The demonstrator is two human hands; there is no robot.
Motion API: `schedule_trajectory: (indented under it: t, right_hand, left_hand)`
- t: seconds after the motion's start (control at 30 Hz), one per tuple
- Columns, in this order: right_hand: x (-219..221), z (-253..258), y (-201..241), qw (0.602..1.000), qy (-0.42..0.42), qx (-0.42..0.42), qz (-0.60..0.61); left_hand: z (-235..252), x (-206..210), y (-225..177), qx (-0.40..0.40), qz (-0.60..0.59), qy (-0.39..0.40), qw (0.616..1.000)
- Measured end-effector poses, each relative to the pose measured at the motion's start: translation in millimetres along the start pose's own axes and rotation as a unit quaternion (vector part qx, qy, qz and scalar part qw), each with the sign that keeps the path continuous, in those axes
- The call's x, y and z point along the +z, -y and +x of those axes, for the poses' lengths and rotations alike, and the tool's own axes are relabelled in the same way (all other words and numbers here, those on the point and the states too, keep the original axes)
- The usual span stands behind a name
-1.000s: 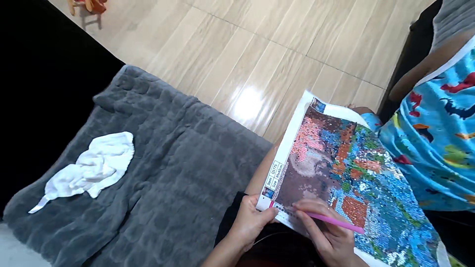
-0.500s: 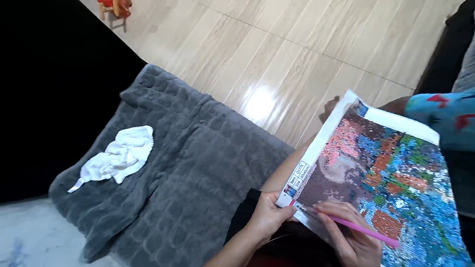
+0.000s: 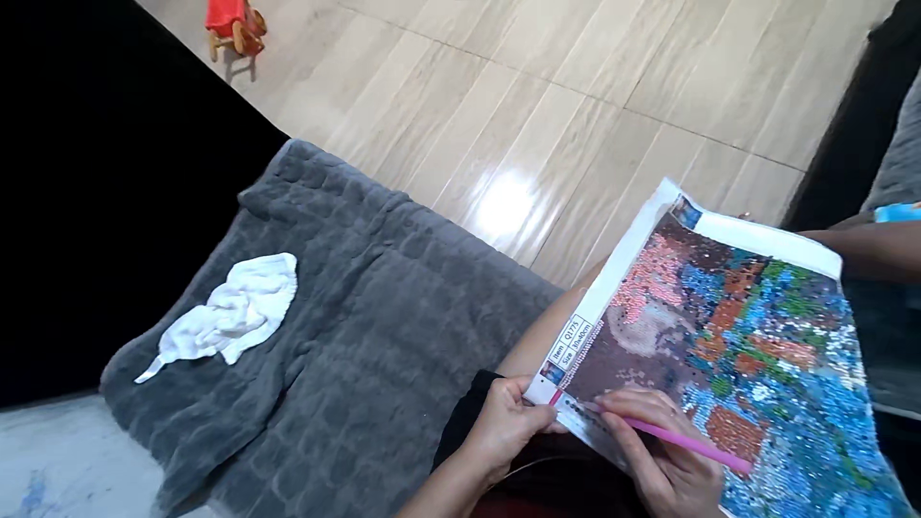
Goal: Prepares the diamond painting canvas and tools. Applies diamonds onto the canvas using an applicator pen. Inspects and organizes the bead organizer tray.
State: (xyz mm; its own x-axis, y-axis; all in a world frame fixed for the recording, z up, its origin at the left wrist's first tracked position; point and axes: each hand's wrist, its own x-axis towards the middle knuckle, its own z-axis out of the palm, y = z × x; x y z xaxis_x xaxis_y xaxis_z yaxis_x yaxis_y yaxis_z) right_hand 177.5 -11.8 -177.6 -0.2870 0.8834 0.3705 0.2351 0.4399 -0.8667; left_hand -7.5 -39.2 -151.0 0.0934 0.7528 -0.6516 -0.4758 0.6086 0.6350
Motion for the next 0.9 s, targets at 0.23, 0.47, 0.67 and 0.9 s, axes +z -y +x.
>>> schedule_trajectory:
  t: [0.23, 0.47, 0.67, 0.9]
  right_hand:
    - [0.4, -1.3, 1.9, 1.0, 0.005, 0.003, -0.001]
    - [0.5, -3.4, 1.1, 1.0, 0.008, 0.008, -0.013]
    - [0.2, -2.9, 1.2, 1.0, 0.01, 0.001, -0.012]
    - [0.3, -2.7, -1.6, 1.0, 0.016, -0.008, -0.014]
  left_hand:
    - [-0.6, -0.3, -0.4, -0.021, -0.006, 0.022, 1.0]
    - [-0.6, 1.2, 2.0, -0.008, 0.002, 0.019, 1.0]
    - [-0.7, 2.1, 1.2, -0.013, 0.002, 0.013, 1.0]
    - [0.8, 2.7, 2.6, 0.003, 0.01, 0.018, 1.0]
